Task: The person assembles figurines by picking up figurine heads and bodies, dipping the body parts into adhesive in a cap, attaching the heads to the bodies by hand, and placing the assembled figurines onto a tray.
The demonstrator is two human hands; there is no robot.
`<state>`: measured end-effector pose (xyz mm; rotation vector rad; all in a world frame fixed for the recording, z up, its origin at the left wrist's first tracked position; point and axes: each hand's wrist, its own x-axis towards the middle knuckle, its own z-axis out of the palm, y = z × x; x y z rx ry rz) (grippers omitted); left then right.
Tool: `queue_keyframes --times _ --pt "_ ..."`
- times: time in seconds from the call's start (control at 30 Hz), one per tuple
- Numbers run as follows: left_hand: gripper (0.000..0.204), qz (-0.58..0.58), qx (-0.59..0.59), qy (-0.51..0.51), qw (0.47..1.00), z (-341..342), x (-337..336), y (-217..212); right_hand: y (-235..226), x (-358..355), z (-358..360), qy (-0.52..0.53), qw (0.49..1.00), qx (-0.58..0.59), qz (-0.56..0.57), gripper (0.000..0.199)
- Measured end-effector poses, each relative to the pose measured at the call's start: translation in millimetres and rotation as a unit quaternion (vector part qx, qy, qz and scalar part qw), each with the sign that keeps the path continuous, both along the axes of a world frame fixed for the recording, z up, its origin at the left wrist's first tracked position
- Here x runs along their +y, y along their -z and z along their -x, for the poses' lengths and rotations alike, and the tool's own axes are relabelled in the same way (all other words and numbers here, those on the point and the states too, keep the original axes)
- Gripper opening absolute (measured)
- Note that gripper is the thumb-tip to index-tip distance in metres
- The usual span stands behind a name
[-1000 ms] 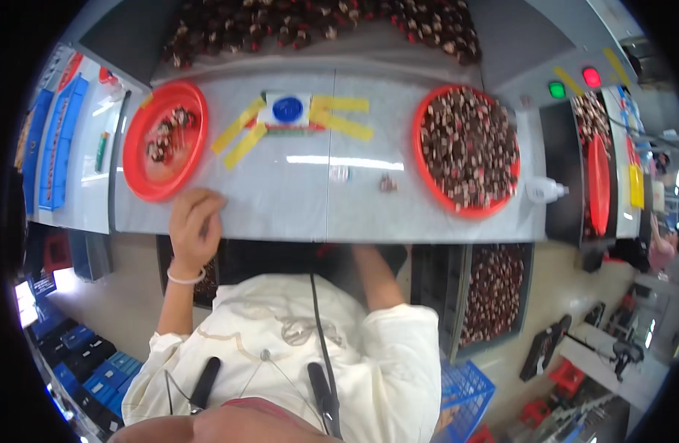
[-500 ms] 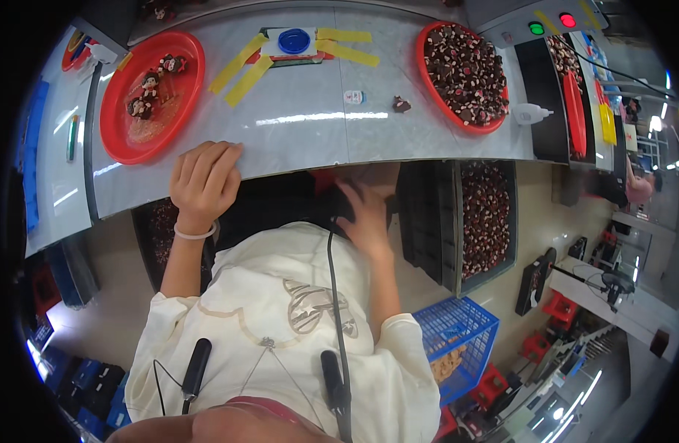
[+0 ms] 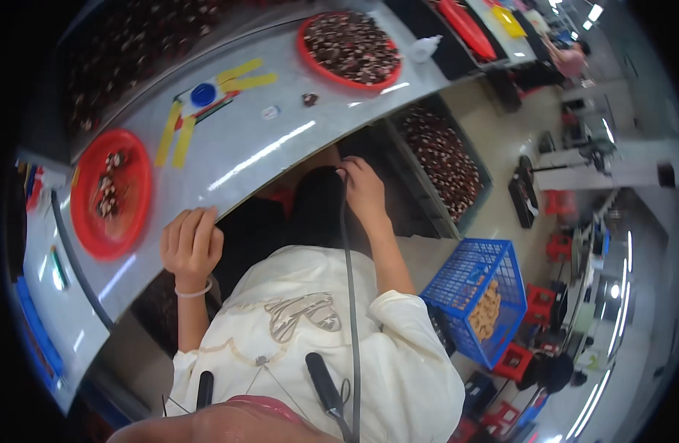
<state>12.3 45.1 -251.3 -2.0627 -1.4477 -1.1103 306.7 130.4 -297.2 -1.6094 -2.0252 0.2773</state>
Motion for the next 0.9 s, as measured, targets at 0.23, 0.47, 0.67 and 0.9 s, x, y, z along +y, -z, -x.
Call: queue_keyframes --times 0.23,0.47,0.67,0.9 --pt "0.019 0.003 0.008 0.006 1.0 1.5 0.3 5.0 -13.1 -17.1 -10.4 -0.013 0.999 -0.035 0.03 0.011" --pt "0.018 0.002 0.033 -0.036 0.999 -3.0 3.7 4.9 -3.1 -15.7 -14.0 -0.096 0.988 -0.055 0.106 0.014" --pt "0.017 -0.009 0.069 -0.061 0.996 -8.3 8.2 1.6 19.9 -13.8 -27.2 -0.142 0.981 -0.038 0.13 0.016" --pt "0.021 0.011 0.077 -0.099 0.992 -12.1 7.8 3.4 32.3 -11.8 -48.3 -0.166 0.968 -0.006 0.186 0.02"
